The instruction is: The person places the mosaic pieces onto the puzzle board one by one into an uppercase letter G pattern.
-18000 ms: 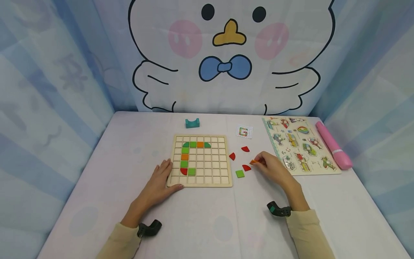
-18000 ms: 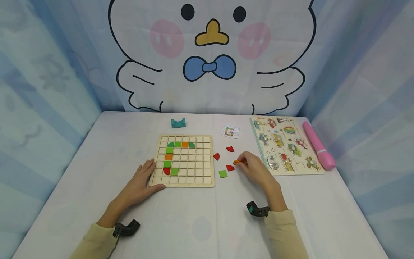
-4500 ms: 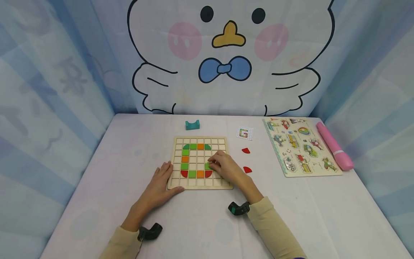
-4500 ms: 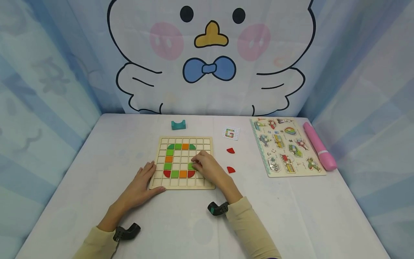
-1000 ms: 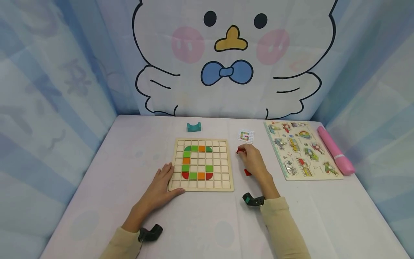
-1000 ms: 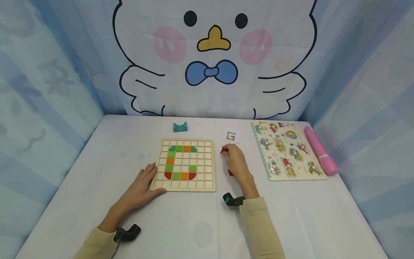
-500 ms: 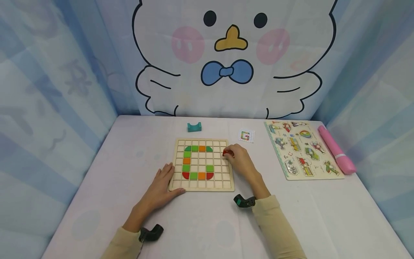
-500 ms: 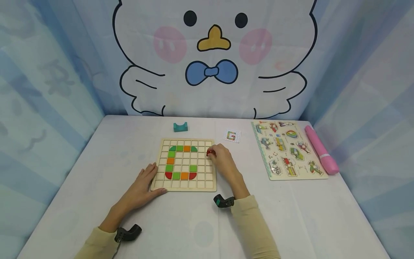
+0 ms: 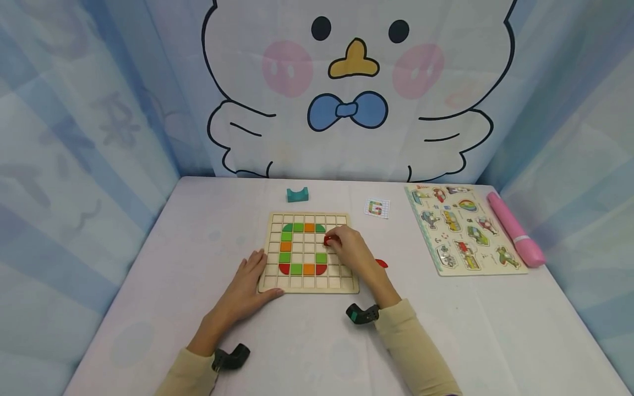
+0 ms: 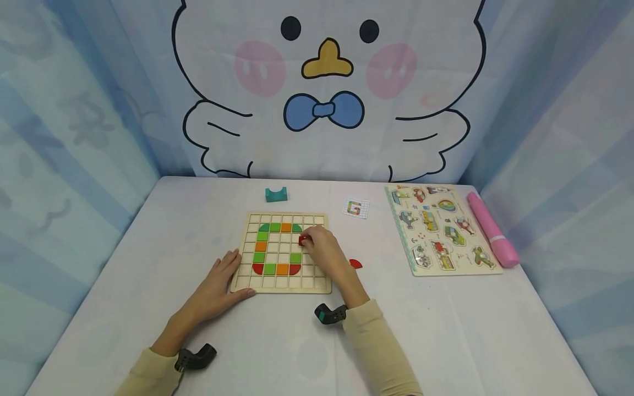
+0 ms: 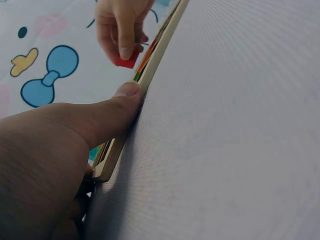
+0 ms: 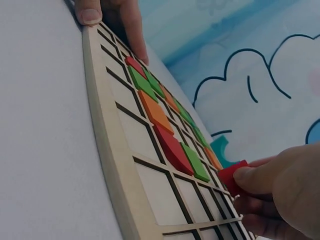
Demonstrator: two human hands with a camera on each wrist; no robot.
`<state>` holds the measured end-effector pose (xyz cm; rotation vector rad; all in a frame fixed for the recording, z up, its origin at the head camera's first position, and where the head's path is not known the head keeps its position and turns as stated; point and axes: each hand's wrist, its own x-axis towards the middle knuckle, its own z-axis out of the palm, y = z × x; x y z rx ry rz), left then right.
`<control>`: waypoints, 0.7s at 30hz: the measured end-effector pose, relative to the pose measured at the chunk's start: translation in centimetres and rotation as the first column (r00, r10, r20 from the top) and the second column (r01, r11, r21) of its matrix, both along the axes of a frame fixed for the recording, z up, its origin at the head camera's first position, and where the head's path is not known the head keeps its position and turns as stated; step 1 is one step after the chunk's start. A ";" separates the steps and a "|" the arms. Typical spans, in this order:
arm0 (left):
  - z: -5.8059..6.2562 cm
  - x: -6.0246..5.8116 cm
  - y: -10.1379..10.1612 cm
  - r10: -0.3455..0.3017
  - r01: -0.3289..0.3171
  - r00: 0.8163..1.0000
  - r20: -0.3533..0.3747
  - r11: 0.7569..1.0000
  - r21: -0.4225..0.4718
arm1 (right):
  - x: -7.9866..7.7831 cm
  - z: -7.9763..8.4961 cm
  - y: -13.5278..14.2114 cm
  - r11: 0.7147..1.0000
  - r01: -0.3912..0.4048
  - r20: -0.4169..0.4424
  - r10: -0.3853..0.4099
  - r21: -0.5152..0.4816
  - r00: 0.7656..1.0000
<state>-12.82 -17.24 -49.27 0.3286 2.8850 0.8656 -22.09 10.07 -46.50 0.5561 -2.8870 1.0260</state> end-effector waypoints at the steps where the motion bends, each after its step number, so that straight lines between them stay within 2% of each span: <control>1: 0.0 0.0 0.0 -0.001 0.001 1.000 -0.004 1.000 0.000 | 0.0 -0.1 -0.1 1.000 -0.002 0.006 0.002 -0.002 1.000; 5: -0.1 0.0 -0.1 -0.002 0.002 1.000 -0.006 1.000 0.006 | 0.2 -0.4 -0.6 1.000 -0.001 0.020 0.001 -0.013 1.000; 21: -0.1 0.0 0.0 -0.004 0.004 1.000 -0.014 1.000 0.006 | 0.4 -1.2 -1.3 1.000 -0.010 -0.035 0.010 0.011 0.999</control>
